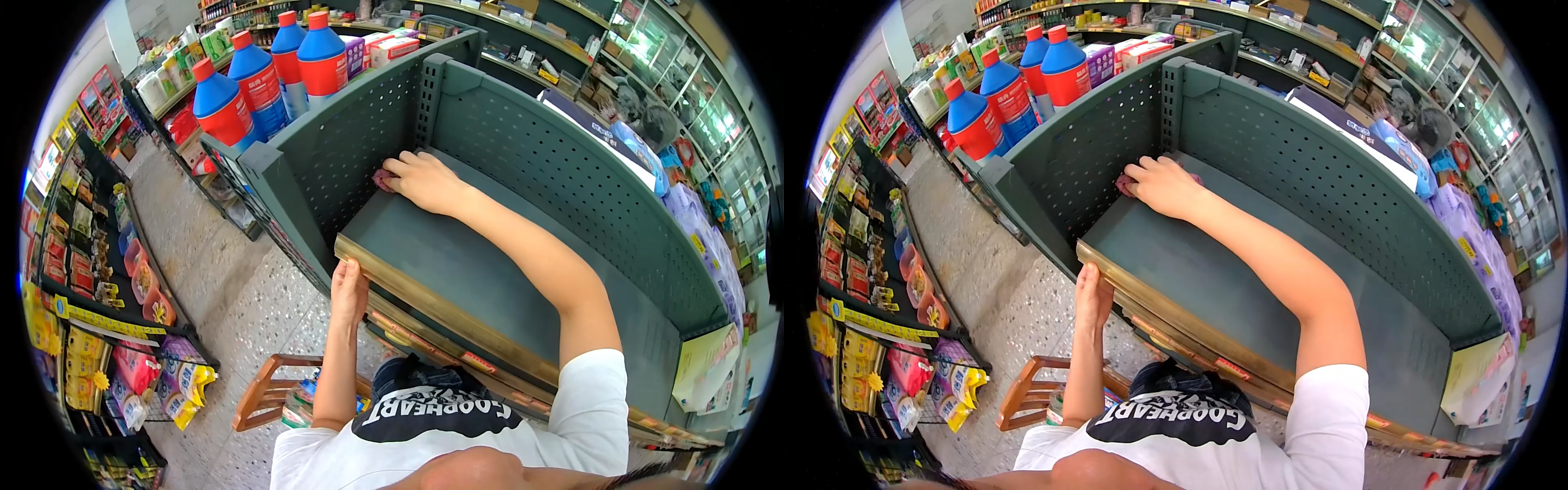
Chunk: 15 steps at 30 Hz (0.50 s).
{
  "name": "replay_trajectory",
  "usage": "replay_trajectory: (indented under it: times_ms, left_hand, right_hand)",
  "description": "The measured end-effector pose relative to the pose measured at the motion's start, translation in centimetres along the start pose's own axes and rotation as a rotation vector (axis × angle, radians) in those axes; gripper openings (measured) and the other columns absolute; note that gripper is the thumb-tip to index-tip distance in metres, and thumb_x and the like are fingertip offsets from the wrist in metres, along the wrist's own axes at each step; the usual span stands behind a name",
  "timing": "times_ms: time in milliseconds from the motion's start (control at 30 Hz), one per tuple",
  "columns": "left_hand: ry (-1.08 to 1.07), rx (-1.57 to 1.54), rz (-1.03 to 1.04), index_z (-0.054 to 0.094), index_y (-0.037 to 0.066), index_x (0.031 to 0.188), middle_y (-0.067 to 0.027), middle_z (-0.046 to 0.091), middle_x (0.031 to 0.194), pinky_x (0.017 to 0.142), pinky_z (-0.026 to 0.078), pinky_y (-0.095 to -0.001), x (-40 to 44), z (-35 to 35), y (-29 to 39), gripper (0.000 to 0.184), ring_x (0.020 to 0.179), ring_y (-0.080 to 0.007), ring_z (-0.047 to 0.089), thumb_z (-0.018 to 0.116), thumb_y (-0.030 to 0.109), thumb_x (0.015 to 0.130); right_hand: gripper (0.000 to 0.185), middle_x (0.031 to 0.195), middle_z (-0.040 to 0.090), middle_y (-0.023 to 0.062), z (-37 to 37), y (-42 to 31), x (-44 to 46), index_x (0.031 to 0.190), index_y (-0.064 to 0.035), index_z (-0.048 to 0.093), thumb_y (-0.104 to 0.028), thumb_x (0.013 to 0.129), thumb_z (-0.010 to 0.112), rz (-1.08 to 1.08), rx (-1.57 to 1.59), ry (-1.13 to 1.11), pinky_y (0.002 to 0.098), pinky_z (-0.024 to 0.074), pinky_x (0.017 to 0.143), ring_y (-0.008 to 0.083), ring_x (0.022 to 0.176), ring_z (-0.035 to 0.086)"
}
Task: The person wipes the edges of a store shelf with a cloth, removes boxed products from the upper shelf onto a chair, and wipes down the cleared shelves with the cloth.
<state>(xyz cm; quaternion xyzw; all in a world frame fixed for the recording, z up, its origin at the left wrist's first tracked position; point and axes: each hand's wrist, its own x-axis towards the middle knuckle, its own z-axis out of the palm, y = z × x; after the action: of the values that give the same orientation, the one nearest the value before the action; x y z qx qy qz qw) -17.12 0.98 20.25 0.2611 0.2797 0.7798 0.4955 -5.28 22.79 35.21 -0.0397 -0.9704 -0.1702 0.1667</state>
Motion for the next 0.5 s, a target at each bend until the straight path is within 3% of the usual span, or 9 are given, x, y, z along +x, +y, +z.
replay_trajectory:
  times_ms: [167, 500]
  left_hand:
    - [0.075, -0.010, 0.063, 0.061, 0.007, 0.123, -0.0041, 0.067, 0.123, 0.103, 0.045, -0.0366, -0.1, 0.5, -0.6, 0.036, 0.114, -0.0175, 0.062, 0.060, 0.034, 0.101]
    - [0.012, -0.041, 0.050, 0.062, 0.006, 0.123, -0.0046, 0.067, 0.126, 0.105, 0.044, -0.0360, -0.1, 0.7, 0.0, 0.033, 0.118, -0.0180, 0.061, 0.061, 0.031, 0.101]
  right_hand:
    - [0.024, 0.108, 0.059, 0.0016, -0.4, 0.3, -2.0, 0.105, -0.0085, 0.072, -0.018, 0.090, 0.057, 0.049, 0.052, -0.015, 0.0356, 0.0479, 0.083, 0.0209, 0.102, 0.056]
    - [0.021, 0.108, 0.056, 0.0003, -5.1, 0.1, -9.4, 0.105, -0.0095, 0.072, -0.019, 0.094, 0.057, 0.120, 0.004, -0.122, 0.0351, 0.0468, 0.083, 0.0196, 0.099, 0.054]
